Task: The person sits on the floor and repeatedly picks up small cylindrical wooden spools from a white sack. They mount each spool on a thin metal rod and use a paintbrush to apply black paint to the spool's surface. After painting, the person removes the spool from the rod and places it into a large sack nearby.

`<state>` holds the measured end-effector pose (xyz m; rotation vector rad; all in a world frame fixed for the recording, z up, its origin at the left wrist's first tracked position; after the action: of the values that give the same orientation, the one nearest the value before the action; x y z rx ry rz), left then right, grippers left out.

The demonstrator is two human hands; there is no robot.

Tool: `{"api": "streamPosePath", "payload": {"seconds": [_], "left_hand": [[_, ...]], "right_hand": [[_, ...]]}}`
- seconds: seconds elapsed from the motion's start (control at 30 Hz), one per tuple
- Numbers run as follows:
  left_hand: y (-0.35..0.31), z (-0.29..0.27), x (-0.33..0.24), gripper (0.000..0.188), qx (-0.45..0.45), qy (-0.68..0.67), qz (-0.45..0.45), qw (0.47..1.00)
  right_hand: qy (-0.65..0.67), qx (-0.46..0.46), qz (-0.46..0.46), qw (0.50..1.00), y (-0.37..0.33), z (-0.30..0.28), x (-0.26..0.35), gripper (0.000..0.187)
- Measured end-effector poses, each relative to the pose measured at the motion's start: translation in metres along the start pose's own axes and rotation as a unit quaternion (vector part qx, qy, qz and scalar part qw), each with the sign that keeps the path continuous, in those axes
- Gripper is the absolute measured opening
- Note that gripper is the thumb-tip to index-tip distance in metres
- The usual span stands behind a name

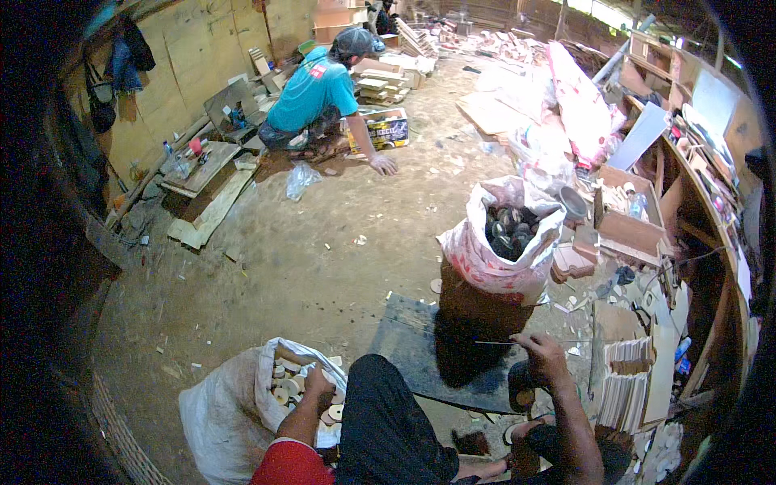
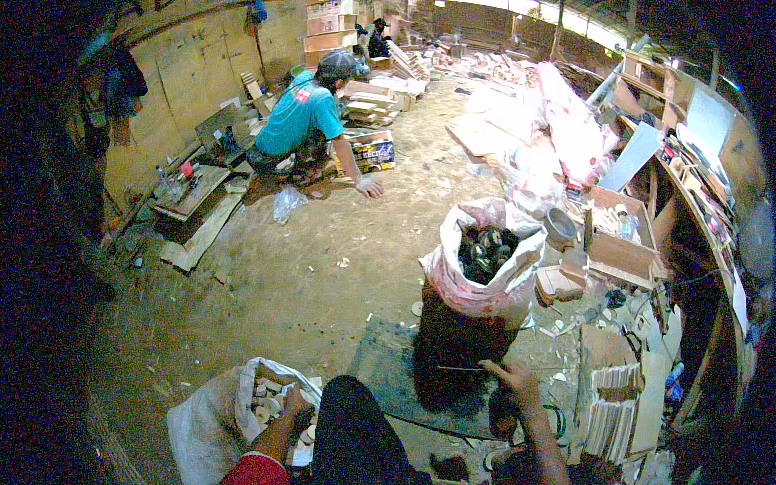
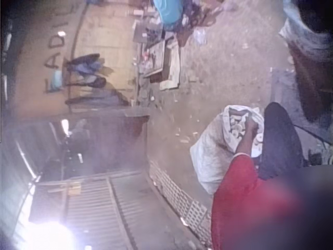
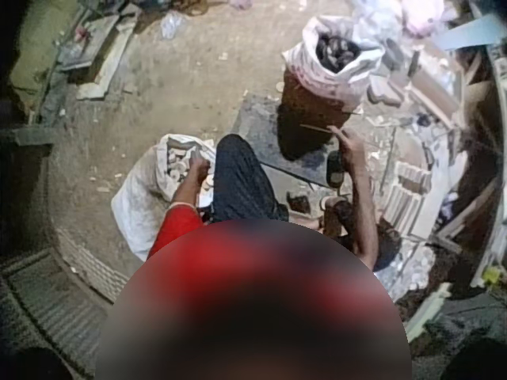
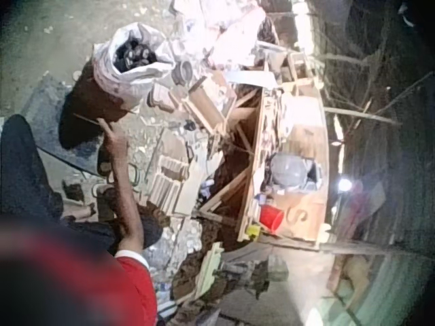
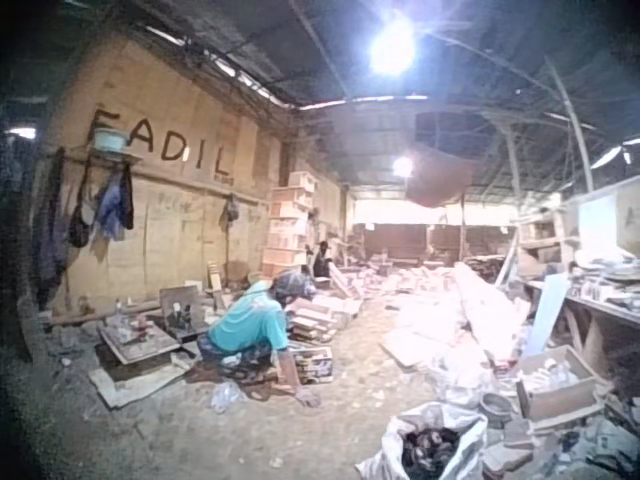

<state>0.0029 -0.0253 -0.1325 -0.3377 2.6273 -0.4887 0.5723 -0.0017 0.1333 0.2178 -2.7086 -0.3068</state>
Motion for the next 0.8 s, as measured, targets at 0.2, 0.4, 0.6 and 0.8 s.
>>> {"api": "streamPosePath", "payload": {"seconds": [0.2, 0.4, 0.6, 0.8], "left_hand": [[0.023, -0.101, -0.078, 0.016, -0.072, -0.491, 0.127, 0.859], [-0.03, -0.162, -0.23, 0.054, 0.067, -0.671, 0.242, 0.698], [-0.056, -0.175, -0.297, 0.055, 0.137, -0.672, 0.279, 0.672], [-0.069, -0.177, -0.314, 0.053, 0.152, -0.62, 0.304, 0.707]], "right_hand": [[0.003, 0.054, -0.002, 0.999, 0.002, 0.012, 0.013, 0.058], [0.033, 0.079, -0.065, 0.994, 0.011, 0.023, 0.056, 0.053], [0.03, 0.027, -0.039, 0.998, 0.022, 0.015, 0.064, 0.052], [0.007, 0.038, -0.054, 0.998, 0.024, 0.012, 0.061, 0.048]]}}
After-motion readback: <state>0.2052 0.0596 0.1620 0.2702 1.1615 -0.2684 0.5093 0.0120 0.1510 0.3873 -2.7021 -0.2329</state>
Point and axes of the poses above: each hand's wrist, its own y-axis towards the middle knuckle, its own z-axis out of the palm, x = y × z, the point moved 1 cm from there along y, towards the middle knuckle, and after that the axes turned 14 degrees about z, right-handed, at the moved point
